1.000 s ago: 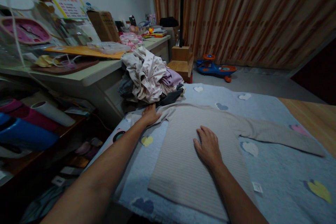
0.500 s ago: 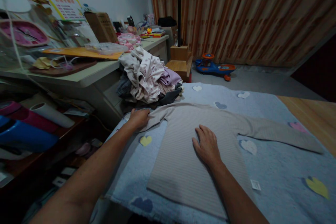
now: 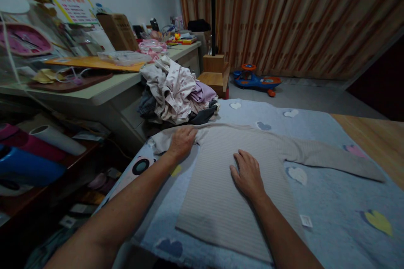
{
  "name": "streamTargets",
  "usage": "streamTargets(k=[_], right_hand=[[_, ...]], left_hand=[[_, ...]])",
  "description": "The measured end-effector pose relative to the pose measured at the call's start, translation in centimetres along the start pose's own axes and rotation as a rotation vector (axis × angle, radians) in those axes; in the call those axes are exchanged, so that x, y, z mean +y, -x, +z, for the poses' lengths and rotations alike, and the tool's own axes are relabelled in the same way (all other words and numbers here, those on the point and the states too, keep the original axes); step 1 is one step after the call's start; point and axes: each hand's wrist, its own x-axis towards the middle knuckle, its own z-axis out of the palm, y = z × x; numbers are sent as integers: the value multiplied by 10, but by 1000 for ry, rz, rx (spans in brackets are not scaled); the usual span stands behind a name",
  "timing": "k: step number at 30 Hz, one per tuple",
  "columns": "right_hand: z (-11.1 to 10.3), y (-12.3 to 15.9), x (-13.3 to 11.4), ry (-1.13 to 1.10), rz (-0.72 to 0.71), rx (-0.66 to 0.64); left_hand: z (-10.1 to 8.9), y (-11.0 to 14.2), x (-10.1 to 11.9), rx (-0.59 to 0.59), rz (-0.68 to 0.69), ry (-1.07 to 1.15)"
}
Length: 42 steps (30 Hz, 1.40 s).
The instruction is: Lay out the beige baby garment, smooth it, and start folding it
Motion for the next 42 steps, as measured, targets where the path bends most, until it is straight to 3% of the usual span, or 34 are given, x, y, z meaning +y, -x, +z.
streamTargets(k=[3,5,10,13,24,29,37,42], right_hand=[[-1,0,-1,2,8,-10],[-2,0,-1,1,14,-19],[-2,0,-1,-21,17,-17],[-2,0,-1,-24,20,-22],[-1,0,-1,-25,33,-36],[-4,0,-2,-36,30,-32],[-2,0,-1,-32,31,-24],[-2,1,-1,-26,38,-35]], left_hand=[[10,-4,23,-154,160,161],[14,-9,31,-265,152,180],[15,-24,33,-387,-172,41],[15,-34,35,-395,-259,-1],[43,-59,41,-318,-209,91],[45,-61,47,-300,-213,92],[58,-74,74,-310,-39,171],[66,-88,75,-397,-159,176]])
